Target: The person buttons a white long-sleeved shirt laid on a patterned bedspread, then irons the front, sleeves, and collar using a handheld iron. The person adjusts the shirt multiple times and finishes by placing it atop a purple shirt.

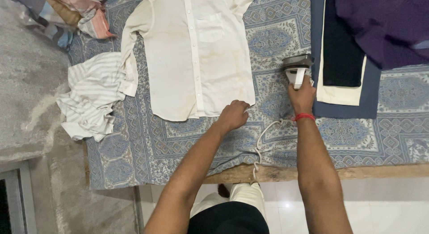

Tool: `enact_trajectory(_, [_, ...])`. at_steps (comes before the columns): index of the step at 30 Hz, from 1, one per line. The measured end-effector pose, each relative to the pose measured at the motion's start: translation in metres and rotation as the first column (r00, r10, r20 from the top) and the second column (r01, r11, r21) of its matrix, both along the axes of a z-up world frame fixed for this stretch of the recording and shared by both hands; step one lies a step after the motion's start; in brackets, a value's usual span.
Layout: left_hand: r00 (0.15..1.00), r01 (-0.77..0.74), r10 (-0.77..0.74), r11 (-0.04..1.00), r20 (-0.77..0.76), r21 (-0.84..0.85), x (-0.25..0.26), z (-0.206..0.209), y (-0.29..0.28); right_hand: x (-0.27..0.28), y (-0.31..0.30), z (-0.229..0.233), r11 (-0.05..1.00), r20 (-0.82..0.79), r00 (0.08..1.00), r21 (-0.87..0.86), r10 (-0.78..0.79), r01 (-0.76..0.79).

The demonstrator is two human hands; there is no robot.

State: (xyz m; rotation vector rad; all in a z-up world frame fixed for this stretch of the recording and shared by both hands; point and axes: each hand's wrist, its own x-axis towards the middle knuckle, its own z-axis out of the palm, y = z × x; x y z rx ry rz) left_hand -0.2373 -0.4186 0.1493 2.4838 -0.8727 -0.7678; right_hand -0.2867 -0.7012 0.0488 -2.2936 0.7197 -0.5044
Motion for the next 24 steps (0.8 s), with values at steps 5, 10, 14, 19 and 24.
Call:
enact_trajectory(5, [1.000, -0.026, 0.026, 0.999, -0.005, -0.044, -0.005, 0.001, 0.011, -0.020, 0.010, 0.008, 0.977, -0.009, 1.000, 0.210, -0.025, 0.027])
enact_trajectory(10, [0.997, -0.081, 0.081, 0.997, 0.000, -0.001, -0.007, -0.005, 0.021, -0.066, 0.061, 0.014, 0.954, 0.014, 1.000, 0.299, 0.008, -0.011])
enact_trajectory(14, [0.995, -0.084, 0.086, 0.996, 0.042, -0.035, -0.009, -0.010, 0.025, -0.053, 0.064, 0.001, 0.982, -0.020, 1.000, 0.190, 0.012, -0.008])
enact_trajectory(19, [0.995, -0.081, 0.084, 0.995, 0.047, -0.063, -0.014, -0.008, 0.029, -0.037, 0.063, -0.007, 0.992, 0.020, 0.998, 0.103, 0.067, -0.069])
enact_trajectory(24, [0.993, -0.093, 0.097, 0.993, 0.060, -0.074, -0.018, -0.006, 0.032, -0.032, 0.077, 0.027, 0.984, -0.076, 0.997, 0.176, -0.011, 0.024])
